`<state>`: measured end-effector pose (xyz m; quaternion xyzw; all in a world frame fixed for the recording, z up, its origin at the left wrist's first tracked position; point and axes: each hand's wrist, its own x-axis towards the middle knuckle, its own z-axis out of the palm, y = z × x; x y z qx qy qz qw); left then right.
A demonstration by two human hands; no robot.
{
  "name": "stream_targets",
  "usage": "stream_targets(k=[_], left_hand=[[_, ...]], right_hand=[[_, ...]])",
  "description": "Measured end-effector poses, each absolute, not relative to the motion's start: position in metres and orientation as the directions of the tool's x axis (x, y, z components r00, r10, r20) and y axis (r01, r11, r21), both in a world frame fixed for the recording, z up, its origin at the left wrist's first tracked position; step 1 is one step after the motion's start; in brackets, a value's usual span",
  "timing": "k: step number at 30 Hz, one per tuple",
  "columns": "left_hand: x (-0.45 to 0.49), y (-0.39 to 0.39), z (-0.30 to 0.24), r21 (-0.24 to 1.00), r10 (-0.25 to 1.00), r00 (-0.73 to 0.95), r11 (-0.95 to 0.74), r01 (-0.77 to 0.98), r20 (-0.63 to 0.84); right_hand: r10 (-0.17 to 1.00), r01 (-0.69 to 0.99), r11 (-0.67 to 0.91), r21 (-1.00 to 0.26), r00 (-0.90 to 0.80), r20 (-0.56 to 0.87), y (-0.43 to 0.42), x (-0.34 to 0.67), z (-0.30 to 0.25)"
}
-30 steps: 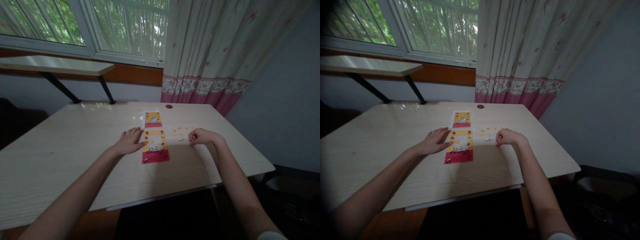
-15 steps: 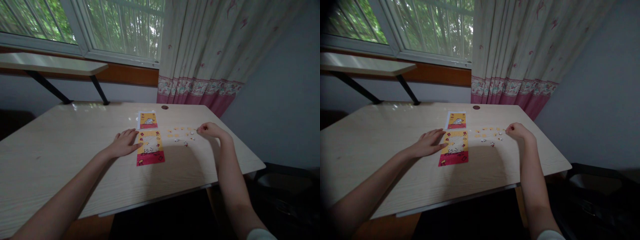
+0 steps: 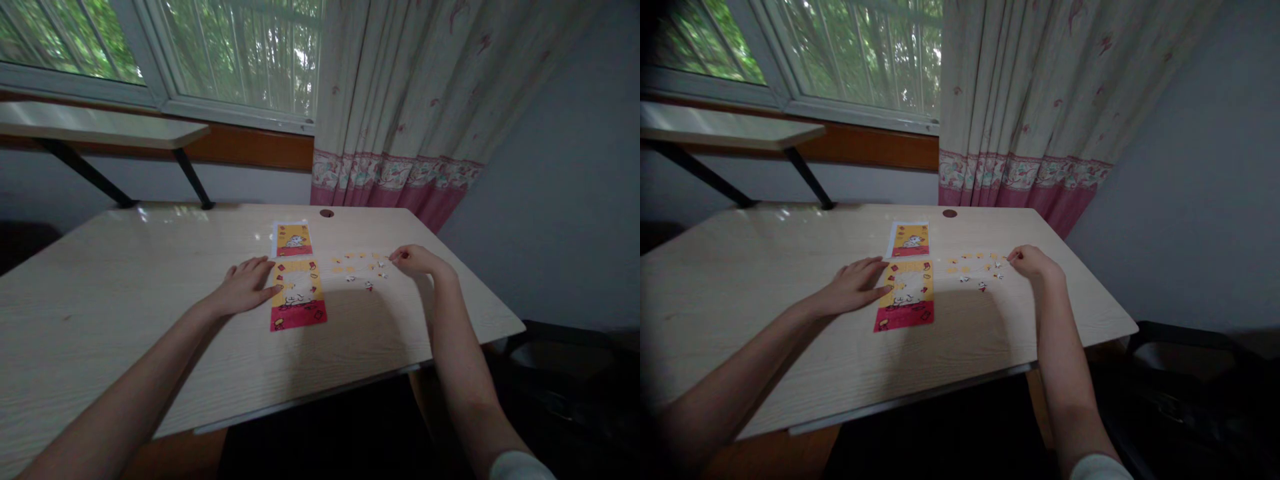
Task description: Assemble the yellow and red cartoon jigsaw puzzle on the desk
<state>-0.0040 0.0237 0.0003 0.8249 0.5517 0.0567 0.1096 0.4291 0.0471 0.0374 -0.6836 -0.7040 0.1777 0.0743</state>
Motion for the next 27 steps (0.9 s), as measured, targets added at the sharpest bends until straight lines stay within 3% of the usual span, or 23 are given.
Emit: stream_targets(k=[5, 9, 16, 23, 27], left_hand=[[-0.005, 0.024, -0.002, 0.258, 0.923, 0.385, -0.37, 0.892, -0.008], [-0.004, 0.023, 0.0, 0.245, 0.924, 0.381, -0.363, 0.899, -0.03], [-0.001, 0.021, 0.005, 0.246, 0.929, 0.367, -0.345, 0.906, -0.05], [0.0, 0.021, 0.003, 0.264, 0.928, 0.37, -0.349, 0.899, -0.035], [0.001, 0.02, 0.005, 0.264, 0.928, 0.37, -0.347, 0.9, -0.04]], right_hand=[[0.922, 0.873, 0.121, -0.473, -0.275, -0.272, 0.039, 0.411, 0.044], [0.895, 0.907, 0.159, -0.389, -0.299, -0.332, 0.031, 0.386, 0.05], [0.885, 0.922, 0.225, -0.314, -0.328, -0.331, 0.024, 0.355, 0.047], [0.828, 0.861, 0.333, -0.385, -0.462, -0.318, 0.023, 0.355, 0.048], [0.883, 0.877, 0.285, -0.388, -0.397, -0.25, 0.023, 0.365, 0.053]])
